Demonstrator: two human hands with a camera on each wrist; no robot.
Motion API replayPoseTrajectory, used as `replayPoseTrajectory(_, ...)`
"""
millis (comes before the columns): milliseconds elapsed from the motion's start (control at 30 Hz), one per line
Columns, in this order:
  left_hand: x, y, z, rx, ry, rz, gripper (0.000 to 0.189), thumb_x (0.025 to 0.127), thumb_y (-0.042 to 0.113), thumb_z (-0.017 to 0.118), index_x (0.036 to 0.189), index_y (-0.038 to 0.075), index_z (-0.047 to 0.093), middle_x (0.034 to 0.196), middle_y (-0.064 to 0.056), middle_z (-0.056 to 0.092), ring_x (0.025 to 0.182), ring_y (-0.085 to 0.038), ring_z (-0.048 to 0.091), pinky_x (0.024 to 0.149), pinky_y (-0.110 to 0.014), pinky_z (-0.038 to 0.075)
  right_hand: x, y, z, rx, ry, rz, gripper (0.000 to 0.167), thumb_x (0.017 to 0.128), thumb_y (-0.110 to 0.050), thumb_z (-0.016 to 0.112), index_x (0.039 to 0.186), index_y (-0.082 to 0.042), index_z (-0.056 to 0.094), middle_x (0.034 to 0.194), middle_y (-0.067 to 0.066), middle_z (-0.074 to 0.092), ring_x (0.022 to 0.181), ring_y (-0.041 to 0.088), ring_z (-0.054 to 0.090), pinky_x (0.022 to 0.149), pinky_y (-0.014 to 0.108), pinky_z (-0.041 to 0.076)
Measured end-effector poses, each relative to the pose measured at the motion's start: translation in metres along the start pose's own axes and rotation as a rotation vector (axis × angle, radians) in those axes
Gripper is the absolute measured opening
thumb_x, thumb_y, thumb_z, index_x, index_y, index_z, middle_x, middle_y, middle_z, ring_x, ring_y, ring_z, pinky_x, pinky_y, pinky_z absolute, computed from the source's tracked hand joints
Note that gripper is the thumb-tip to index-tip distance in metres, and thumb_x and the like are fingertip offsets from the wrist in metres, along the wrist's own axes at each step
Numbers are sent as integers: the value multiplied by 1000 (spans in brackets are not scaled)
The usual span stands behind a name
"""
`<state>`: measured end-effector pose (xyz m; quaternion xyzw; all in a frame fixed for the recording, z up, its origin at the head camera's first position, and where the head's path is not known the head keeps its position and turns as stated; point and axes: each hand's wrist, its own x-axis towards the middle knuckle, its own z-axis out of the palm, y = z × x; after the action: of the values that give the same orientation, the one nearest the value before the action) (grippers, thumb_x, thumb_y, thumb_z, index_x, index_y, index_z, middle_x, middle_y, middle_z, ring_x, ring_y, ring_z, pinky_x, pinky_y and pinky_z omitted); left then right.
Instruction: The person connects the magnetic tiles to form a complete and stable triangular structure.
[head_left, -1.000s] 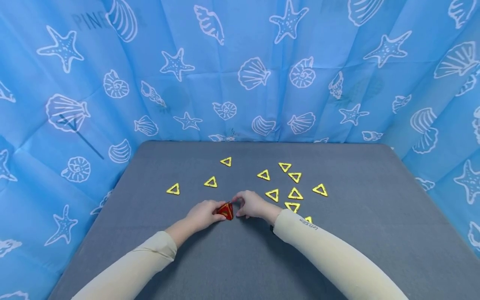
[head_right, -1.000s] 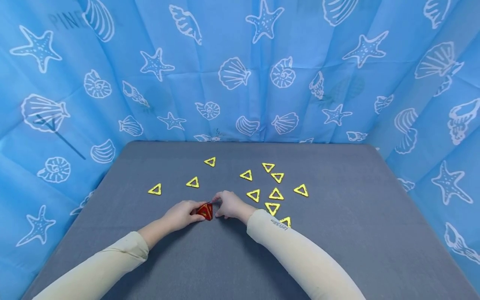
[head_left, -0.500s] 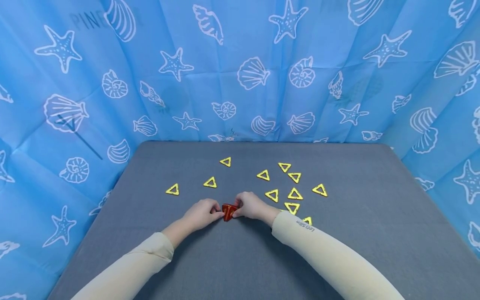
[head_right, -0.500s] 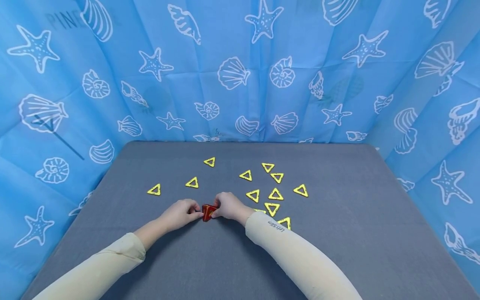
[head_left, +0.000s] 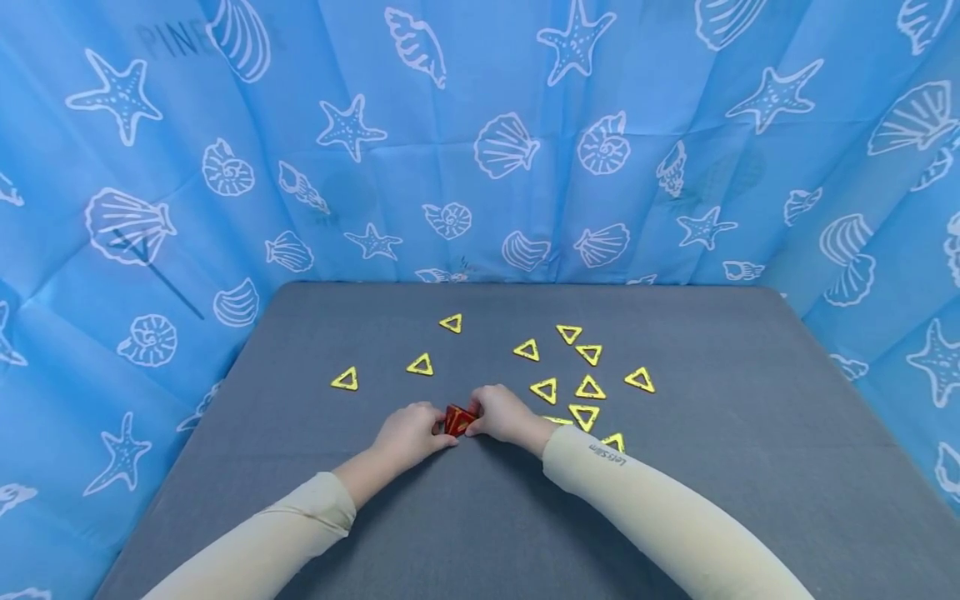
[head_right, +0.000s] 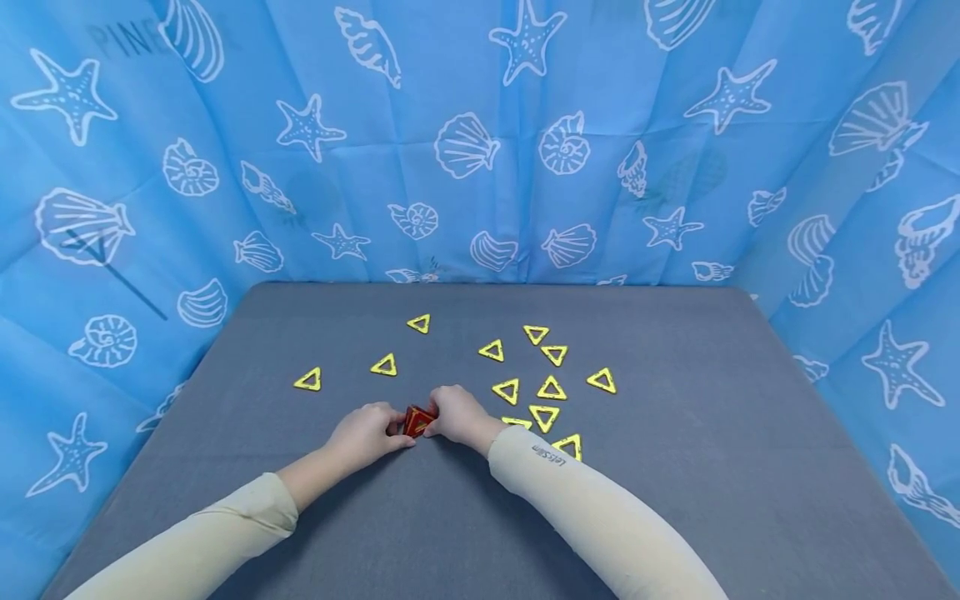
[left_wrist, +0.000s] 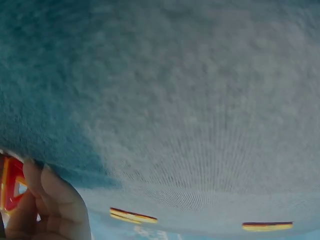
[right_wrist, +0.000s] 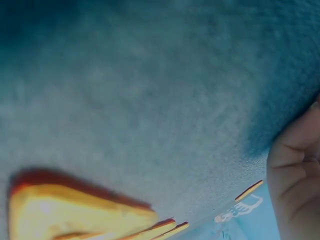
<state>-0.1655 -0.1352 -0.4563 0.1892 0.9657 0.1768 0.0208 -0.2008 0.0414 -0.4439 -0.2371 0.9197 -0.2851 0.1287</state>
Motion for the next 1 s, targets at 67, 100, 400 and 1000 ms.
replayPoseTrajectory(67,-1,2,0,16,11,0,27,81,28,80,69,14,62,64,4,44,53,-8,39,49,-26,31,0,0,1,-7,7,3,22,78,-11,83,73,-6,61,66,0,55,58,12,46,55,26,39)
replayPoseTrajectory(100,-1,2,1,15,16,-3,25,81,27,80,70,13,63,64,4,44,53,-8,40,49,-26,31,0,0,1,-11,12,0,22,78,-12,83,73,-6,62,66,0,55,58,12,46,55,26,39)
replayPoseTrajectory(400,-1,6,2,38,16,-26,17,85,24,76,83,8,71,67,1,51,57,-10,45,54,-30,40,-2,1,0,-7,-1,-40,20,79,-10,81,74,-5,63,65,1,56,52,10,49,50,24,42)
replayPoseTrajectory(1000,-8,11,6,113,76,-39,18,87,26,73,90,9,72,71,-2,56,61,-18,58,53,-35,46,-13,-2,2,-228,-28,-118,13,90,-13,70,96,-3,74,85,6,71,73,12,65,67,30,52)
